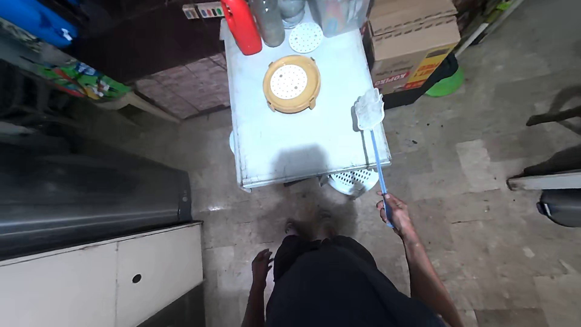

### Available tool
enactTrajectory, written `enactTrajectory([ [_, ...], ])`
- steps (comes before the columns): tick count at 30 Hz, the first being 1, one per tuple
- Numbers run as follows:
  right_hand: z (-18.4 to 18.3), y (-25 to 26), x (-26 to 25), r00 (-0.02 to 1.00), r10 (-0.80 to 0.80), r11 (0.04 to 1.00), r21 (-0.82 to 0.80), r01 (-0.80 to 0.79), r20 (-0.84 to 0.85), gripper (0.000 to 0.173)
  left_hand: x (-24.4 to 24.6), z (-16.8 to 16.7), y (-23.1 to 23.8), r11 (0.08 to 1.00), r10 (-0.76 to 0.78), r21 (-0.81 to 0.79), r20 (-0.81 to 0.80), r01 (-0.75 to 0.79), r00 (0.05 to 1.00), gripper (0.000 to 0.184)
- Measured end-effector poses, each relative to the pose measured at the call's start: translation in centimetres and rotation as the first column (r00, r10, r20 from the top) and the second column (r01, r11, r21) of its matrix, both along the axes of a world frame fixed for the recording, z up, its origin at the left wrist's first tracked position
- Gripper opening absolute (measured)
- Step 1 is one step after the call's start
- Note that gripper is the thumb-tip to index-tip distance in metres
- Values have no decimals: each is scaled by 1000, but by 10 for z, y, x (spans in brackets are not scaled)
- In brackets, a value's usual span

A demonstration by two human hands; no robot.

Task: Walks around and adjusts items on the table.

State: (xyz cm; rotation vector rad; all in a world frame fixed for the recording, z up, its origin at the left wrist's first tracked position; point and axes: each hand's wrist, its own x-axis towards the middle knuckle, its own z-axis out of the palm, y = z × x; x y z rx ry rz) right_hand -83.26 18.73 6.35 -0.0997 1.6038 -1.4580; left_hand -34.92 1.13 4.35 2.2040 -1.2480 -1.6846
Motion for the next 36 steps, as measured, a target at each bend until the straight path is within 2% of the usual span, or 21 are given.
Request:
enactTrajectory([
  [3, -1, 5, 0, 1000, -14, 1000, -6, 14, -18, 42, -56, 0, -51, 978, -153, -154, -51, 144, 987, 33],
  [6, 2, 10, 3, 999, -35, 999, -13, 34, -41, 43, -139, 15, -114, 922, -338, -225, -67, 315, 939, 33],
  [8, 5, 15, 8, 998, -36, 999, -5, 36, -51, 44, -199, 25, -151, 891, -409, -257, -96, 375, 907, 34],
  [11, 10, 25, 17, 998, -39, 999, 15, 40, -55, 44, -281, 23, -197, 911, -370, -274, -213, 308, 904, 37],
  [14, 18, 28, 26, 995, -58, 996, 57, 62, -76, 44, -356, 24, -239, 974, -195, -183, -356, 136, 914, 39],
  [17, 30, 23, 37, 992, -80, 992, 91, 88, -93, 44, -405, 16, -280, 995, -14, -90, -451, -30, 892, 40],
  [21, 37, 14, 50, 984, -149, 980, 115, 160, -99, 43, -443, 12, -312, 995, 53, -44, -496, -86, 867, 44],
  [26, 34, -5, 55, 980, -166, 978, 110, 178, -110, 42, -463, -5, -343, 986, 125, -24, -536, -163, 835, 45],
  [32, 24, -21, 59, 965, -205, 965, 130, 228, -165, 42, -467, -8, -354, 971, 185, -52, -456, -234, 871, 44],
  [36, 18, -28, 61, 952, -256, 953, 123, 277, -167, 41, -455, -8, -376, 976, 135, -96, -437, -196, 889, 48],
])
